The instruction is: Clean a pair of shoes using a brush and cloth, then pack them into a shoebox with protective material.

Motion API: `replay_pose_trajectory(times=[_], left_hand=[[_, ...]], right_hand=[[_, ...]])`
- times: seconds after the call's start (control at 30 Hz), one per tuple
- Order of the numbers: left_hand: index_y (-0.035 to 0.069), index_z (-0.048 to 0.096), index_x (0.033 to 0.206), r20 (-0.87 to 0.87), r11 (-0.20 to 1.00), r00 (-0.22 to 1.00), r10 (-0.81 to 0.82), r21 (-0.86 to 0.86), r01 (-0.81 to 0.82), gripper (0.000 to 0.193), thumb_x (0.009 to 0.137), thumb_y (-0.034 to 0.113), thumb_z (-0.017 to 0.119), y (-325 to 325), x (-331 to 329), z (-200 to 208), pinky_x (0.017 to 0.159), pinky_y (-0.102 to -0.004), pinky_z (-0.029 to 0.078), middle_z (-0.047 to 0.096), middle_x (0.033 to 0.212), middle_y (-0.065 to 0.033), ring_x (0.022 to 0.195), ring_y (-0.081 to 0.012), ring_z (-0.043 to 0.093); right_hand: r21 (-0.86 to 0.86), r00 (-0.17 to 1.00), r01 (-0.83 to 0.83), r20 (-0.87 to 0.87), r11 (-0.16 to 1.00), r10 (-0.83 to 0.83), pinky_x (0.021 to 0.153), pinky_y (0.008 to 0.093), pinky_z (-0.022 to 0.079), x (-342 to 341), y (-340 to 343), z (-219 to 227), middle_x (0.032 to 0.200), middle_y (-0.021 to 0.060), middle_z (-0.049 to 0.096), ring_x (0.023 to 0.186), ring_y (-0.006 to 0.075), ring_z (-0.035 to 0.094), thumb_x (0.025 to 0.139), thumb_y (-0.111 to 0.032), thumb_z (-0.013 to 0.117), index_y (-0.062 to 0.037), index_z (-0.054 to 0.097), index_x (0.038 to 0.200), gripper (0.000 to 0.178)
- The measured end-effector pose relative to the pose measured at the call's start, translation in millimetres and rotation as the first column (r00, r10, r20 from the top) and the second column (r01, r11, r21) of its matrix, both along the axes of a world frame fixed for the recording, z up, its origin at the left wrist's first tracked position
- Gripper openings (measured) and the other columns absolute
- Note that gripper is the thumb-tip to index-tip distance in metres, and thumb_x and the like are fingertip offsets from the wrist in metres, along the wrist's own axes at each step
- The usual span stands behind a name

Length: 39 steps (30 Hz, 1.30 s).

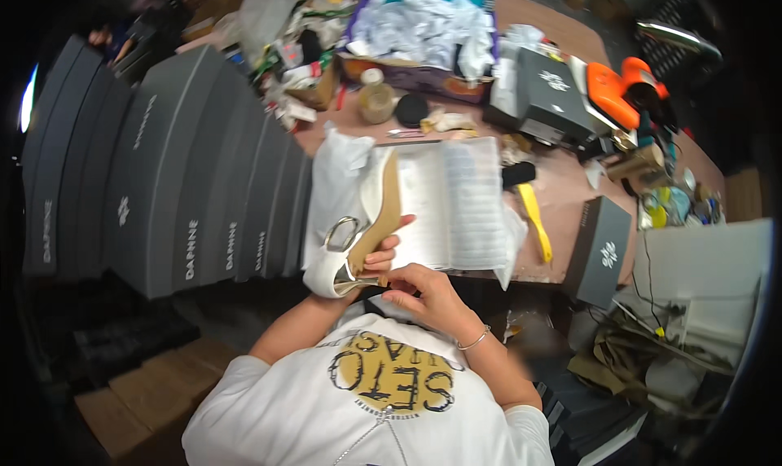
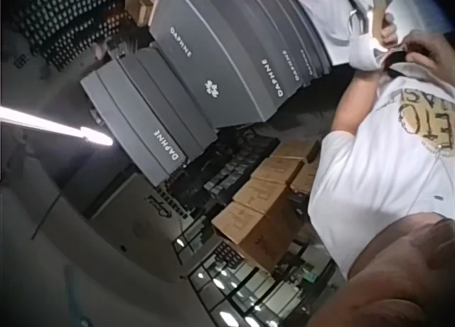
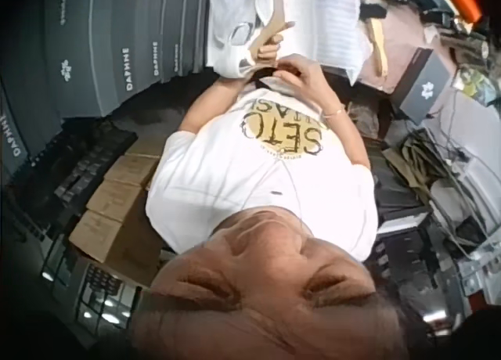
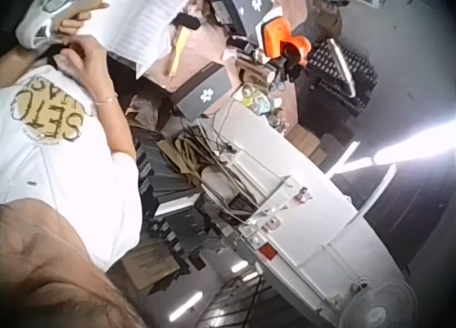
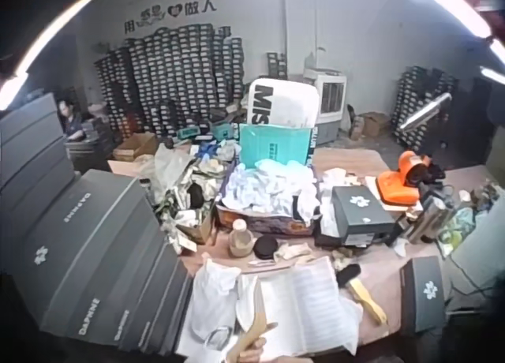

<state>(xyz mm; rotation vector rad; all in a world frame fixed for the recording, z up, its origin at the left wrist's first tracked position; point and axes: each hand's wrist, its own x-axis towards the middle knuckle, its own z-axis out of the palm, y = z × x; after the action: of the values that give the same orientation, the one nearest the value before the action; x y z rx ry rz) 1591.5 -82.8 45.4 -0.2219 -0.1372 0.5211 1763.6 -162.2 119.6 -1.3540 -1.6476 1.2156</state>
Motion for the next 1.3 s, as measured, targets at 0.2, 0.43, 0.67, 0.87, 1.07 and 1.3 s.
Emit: replay_pose_trajectory(times=[0.2, 0.43, 0.67, 0.87, 1.07, 1.3], left_hand=[[-0.002, 0.04, 0.134, -0.869, 0.925, 0.396, 0.297, 0.364, 0.106, 0.051, 0.093, 0.024, 0.055, 20.8, 9.1, -46.8, 0.08, -0.0286, 0.05, 0.059, 0.112, -0.0075, 0.095, -0.016, 0.059], [-0.003, 0.046, 0.129, -0.775, 0.728, 0.176, 0.608, 0.632, 0.268, 0.043, 0.092, 0.017, 0.057, -8.5, 46.3, -11.1, 0.093, -0.0312, 0.044, 0.047, 0.127, -0.0138, 0.107, -0.0162, 0.051], [0.0, 0.048, 0.127, -0.339, 0.254, 0.189, 0.922, 0.895, 0.368, 0.042, 0.089, 0.013, 0.061, -11.8, 57.1, 35.0, 0.096, -0.034, 0.044, 0.042, 0.132, -0.0117, 0.114, -0.0212, 0.05], [0.005, 0.027, 0.141, -0.762, 0.753, 0.407, 0.504, 0.619, 0.225, 0.065, 0.092, 0.038, 0.055, -39.3, 109.0, 22.1, 0.099, -0.0331, 0.039, 0.041, 0.136, -0.0104, 0.125, -0.0194, 0.042], [0.005, 0.037, 0.136, -0.758, 0.864, 0.499, 0.42, 0.502, 0.035, 0.061, 0.094, 0.048, 0.045, -30.5, 27.2, -14.7, 0.097, -0.0325, 0.044, 0.052, 0.128, -0.0094, 0.116, -0.0183, 0.052], [0.009, 0.032, 0.14, -0.624, 0.805, 0.585, 0.517, 0.587, -0.085, 0.056, 0.097, 0.043, 0.041, -19.4, -10.2, 1.0, 0.103, -0.0348, 0.038, 0.043, 0.138, -0.0096, 0.122, -0.0199, 0.046]], right_hand=[[0.288, 0.633, 0.512, 0.51, 0.809, -0.582, 0.075, 0.0374, 0.048, 156.0, -15.8, -78.4, 0.1, 0.0167, 0.061, 0.086, 0.0289, 0.06, 0.076, -0.009, 0.07, -0.0023, 0.057, 0.115, 0.041], [0.019, 0.709, 0.501, 0.565, 0.865, -0.423, 0.088, 0.042, 0.046, 173.9, -15.3, -192.5, 0.105, 0.0212, 0.06, 0.101, 0.0371, 0.058, 0.07, -0.006, 0.069, -0.001, 0.046, 0.128, 0.063], [-0.081, 0.641, 0.756, -0.109, 0.649, -0.76, 0.083, 0.0321, 0.047, 172.0, -44.7, -32.3, 0.102, 0.0107, 0.064, 0.092, 0.0192, 0.06, 0.082, -0.012, 0.063, 0.0034, 0.054, 0.116, 0.039], [0.236, 0.694, 0.719, -0.294, 0.654, -0.657, 0.105, 0.0404, 0.03, 25.9, -9.3, -25.5, 0.133, 0.0194, 0.043, 0.124, 0.0288, 0.04, 0.09, -0.015, 0.055, 0.0022, 0.043, 0.131, 0.046], [0.048, 0.877, 0.458, -0.188, 0.888, -0.442, 0.097, 0.0375, 0.039, 65.7, 39.4, -8.4, 0.132, 0.0184, 0.046, 0.119, 0.0291, 0.047, 0.088, -0.031, 0.062, -0.0003, 0.043, 0.133, 0.058], [0.286, 0.983, -0.152, 0.14, 0.946, 0.116, 0.06, 0.0381, 0.047, 7.1, 30.3, 25.0, 0.066, 0.013, 0.05, 0.059, 0.0259, 0.056, 0.084, -0.015, 0.064, -0.0021, 0.051, 0.077, 0.02]])
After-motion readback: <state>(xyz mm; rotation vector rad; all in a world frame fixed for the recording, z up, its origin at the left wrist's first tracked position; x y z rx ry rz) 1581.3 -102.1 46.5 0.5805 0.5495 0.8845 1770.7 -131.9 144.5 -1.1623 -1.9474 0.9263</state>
